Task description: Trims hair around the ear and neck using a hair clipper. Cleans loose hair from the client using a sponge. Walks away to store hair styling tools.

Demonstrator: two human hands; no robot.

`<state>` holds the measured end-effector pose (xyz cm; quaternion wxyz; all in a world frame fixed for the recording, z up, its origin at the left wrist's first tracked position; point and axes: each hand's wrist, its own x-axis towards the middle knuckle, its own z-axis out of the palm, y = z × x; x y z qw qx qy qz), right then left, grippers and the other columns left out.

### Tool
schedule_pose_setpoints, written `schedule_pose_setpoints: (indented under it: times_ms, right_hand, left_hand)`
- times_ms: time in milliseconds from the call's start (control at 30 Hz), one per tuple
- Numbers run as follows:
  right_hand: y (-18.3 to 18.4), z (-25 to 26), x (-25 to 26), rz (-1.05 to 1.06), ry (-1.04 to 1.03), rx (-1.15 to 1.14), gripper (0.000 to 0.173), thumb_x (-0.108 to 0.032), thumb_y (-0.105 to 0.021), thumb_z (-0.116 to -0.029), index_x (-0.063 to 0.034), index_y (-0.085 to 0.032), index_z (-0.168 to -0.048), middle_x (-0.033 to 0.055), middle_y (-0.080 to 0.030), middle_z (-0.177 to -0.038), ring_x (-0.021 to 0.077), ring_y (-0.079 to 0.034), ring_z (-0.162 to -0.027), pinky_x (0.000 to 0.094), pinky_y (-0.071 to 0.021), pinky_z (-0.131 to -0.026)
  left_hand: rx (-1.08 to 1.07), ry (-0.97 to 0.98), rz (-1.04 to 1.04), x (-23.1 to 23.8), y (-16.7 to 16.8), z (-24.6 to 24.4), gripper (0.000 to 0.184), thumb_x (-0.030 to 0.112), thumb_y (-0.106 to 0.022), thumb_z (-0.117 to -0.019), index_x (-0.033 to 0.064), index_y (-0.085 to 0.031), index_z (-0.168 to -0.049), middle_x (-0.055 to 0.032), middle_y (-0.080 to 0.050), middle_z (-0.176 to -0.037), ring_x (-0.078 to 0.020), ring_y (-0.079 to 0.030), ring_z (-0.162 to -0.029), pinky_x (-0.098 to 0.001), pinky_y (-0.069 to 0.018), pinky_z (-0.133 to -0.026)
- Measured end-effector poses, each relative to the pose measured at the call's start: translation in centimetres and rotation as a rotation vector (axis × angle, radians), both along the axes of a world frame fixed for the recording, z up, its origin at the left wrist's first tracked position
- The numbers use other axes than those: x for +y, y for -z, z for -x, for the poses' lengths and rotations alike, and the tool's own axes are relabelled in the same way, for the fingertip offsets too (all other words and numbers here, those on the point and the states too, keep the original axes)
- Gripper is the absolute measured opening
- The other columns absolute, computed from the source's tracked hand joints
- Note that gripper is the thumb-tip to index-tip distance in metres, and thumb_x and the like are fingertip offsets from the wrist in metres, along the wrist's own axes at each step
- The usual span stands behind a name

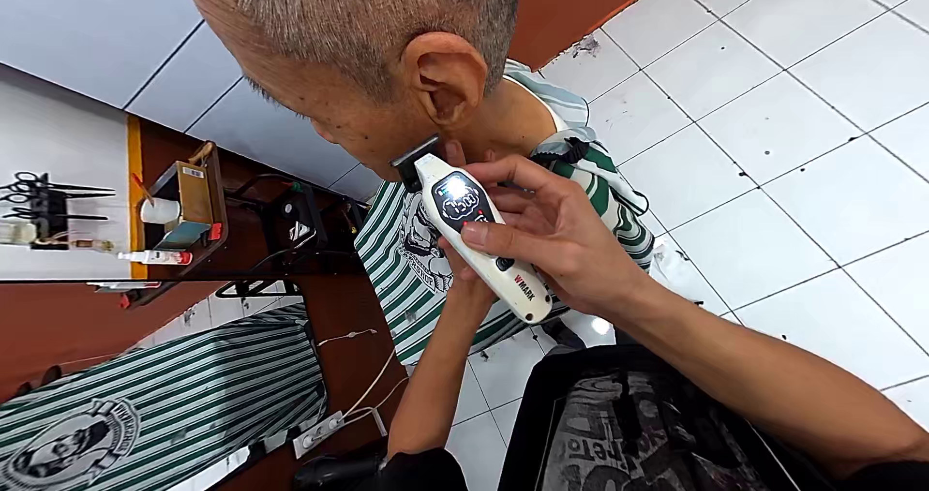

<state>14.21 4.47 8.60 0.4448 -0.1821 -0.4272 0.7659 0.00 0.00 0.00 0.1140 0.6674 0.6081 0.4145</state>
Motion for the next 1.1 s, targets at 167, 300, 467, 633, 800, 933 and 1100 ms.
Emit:
schedule_pose_setpoints:
  times_ms: [167,300,467,633,800,933,1100]
  right_hand:
    - [-0.4,-0.7,0.9,-0.001,-0.01,-0.005,0.04,0.002,-0.063,-0.0953,0.0013,-0.057,-0.135,0.0182,-0.069,-0.109,0.0232,-0.074,-0.082,0.0357,-0.066,-0.065]
    - [0.0,-1.2,1.4,0.009,-0.044,0.008,0.04,0.002,-0.061,-0.096,0.0023,-0.057,-0.136,0.0148,-0.072,-0.11,0.0206,-0.075,-0.086,0.0341,-0.0664,-0.069]
    - [0.9,-1.8,2.9,-0.039,-0.107,0.034,0.04,0.002,-0.056,-0.0986,0.0061,-0.054,-0.139,0.0167,-0.071,-0.112,0.0193,-0.074,-0.085,0.0302,-0.0651,-0.068]
    - [1.1,-2.0,3.7,-0.066,-0.145,0.036,0.04,0.002,-0.055,-0.0991,0.0067,-0.054,-0.139,0.0166,-0.071,-0.112,0.0198,-0.074,-0.087,0.031,-0.0652,-0.069]
    - [1.4,-2.2,4.3,-0.093,-0.16,0.046,0.041,0.001,-0.054,-0.0989,0.0073,-0.053,-0.139,0.0166,-0.071,-0.11,0.0197,-0.074,-0.085,0.0316,-0.0654,-0.069]
    - [1.4,-2.3,4.5,-0.123,-0.175,0.046,0.042,0.0,-0.056,-0.0985,0.0068,-0.053,-0.14,0.0168,-0.071,-0.113,0.0206,-0.074,-0.088,0.0318,-0.0656,-0.069]
    - [1.9,-2.4,4.8,-0.128,-0.17,0.033,0.041,0.0,-0.057,-0.0979,0.0072,-0.054,-0.139,0.0164,-0.071,-0.112,0.0201,-0.074,-0.086,0.0322,-0.0654,-0.069]
  left_hand:
    - [0.314,-0.06,-0.274,2.1,1.6,0.4,0.026,0.021,-0.074,-0.0824,-0.0003,-0.068,-0.095,-0.0159,-0.067,-0.087,-0.0266,-0.064,-0.086,-0.0403,-0.0485,-0.077]
    - [0.458,-0.106,-0.401,2.5,1.6,0.3,0.034,0.03,-0.07,-0.088,-0.0015,-0.068,-0.099,-0.0203,-0.069,-0.09,-0.0316,-0.067,-0.09,-0.0449,-0.0495,-0.08]
    - [0.463,-0.199,-0.358,3.3,1.0,-0.3,0.059,0.045,-0.065,-0.0899,-0.007,-0.059,-0.117,-0.0247,-0.063,-0.103,-0.0327,-0.064,-0.098,-0.0422,-0.0508,-0.083]
    - [0.51,-0.237,-0.351,3.3,0.7,-0.6,0.058,0.043,-0.069,-0.0875,-0.0074,-0.06,-0.115,-0.0258,-0.062,-0.102,-0.0348,-0.063,-0.093,-0.0423,-0.0517,-0.076]
    - [0.536,-0.237,-0.341,3.4,0.6,-0.6,0.058,0.041,-0.069,-0.0886,-0.009,-0.06,-0.116,-0.0273,-0.061,-0.105,-0.0363,-0.063,-0.096,-0.0427,-0.0525,-0.079]
    - [0.533,-0.247,-0.343,3.5,0.6,-0.7,0.057,0.038,-0.071,-0.087,-0.0094,-0.059,-0.117,-0.0273,-0.061,-0.103,-0.0362,-0.064,-0.095,-0.043,-0.0524,-0.078]
    - [0.547,-0.216,-0.372,3.5,0.7,-0.5,0.054,0.037,-0.07,-0.0881,-0.0081,-0.062,-0.116,-0.0302,-0.061,-0.111,-0.0385,-0.063,-0.103,-0.0438,-0.0521,-0.085]
